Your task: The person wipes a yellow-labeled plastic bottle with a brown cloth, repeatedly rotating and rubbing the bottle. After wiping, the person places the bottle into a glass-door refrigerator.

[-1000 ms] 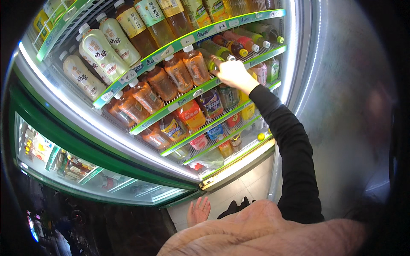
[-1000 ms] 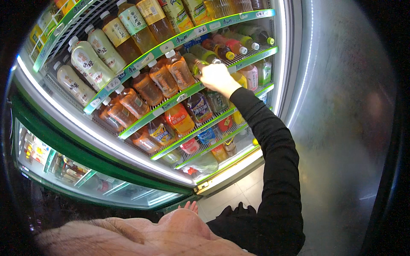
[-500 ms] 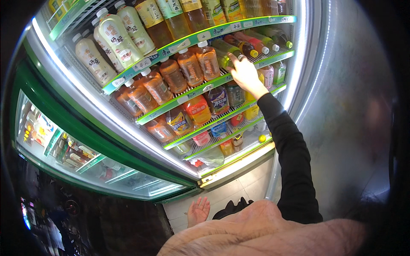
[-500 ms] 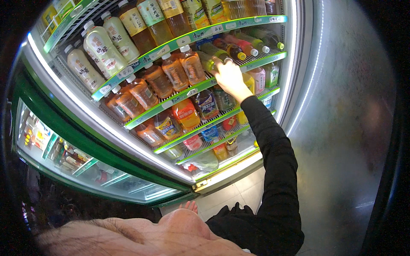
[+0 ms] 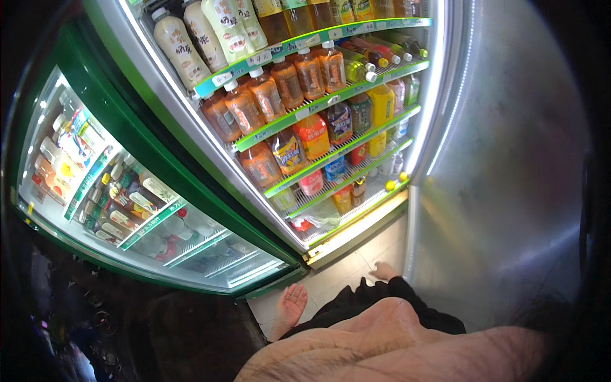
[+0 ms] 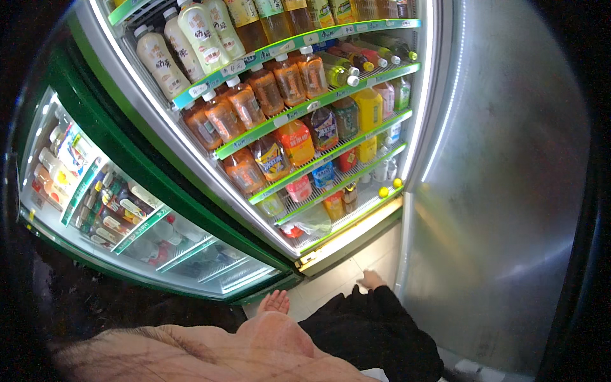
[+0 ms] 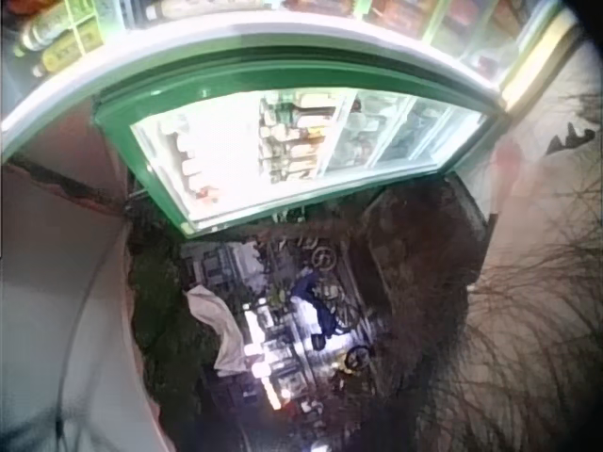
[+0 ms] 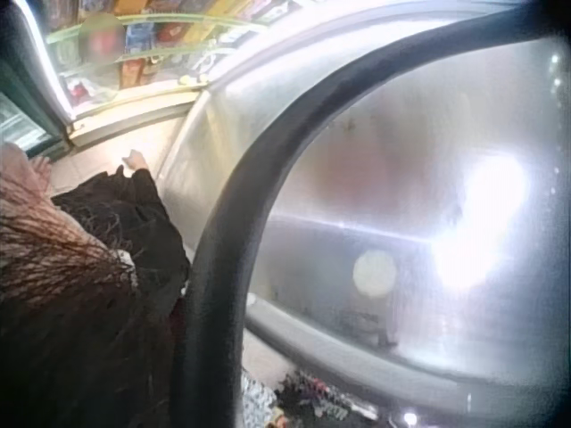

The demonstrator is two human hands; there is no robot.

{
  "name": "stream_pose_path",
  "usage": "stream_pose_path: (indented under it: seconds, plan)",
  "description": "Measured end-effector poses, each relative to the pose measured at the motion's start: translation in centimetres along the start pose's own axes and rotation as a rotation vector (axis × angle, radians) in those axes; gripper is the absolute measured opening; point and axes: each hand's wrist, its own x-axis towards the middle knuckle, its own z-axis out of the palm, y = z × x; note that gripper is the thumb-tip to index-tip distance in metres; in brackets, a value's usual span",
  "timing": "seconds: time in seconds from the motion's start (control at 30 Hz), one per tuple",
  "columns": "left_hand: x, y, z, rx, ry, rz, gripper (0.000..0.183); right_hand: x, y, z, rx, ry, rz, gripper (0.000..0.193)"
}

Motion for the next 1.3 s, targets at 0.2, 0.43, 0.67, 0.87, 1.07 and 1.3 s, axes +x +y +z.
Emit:
stream_pose_path:
  seconds: [0.2,0.43,0.67,0.87,1.07,1.3]
  plan:
    - [0.4,3.2,-4.6,0.165,-0.017,-0.109,0.028,-15.4,5.8,13.1,0.194,0.037,0.287,0.061]
    - [-0.7,2.7,0.6,0.513,-0.346,-0.198,0.041,-28.9,11.5,13.4,0.914,0.489,0.579,0.041]
    - [-2.9,-1.5,6.6,0.907,-0.675,-0.411,0.055,-29.3,8.9,12.4,0.999,0.416,0.423,0.033]
    - [-2.8,-7.4,6.5,0.913,-1.090,-0.452,0.060,-28.2,4.5,12.3,0.789,0.385,0.279,0.046]
    - [-4.5,-8.0,7.7,0.915,-1.174,-0.226,0.068,-22.9,0.2,14.5,0.763,0.454,-0.047,0.039]
    - [-5.8,-5.6,7.0,1.066,-0.980,0.163,0.081,-18.3,-4.0,16.0,0.344,0.072,-0.019,0.050]
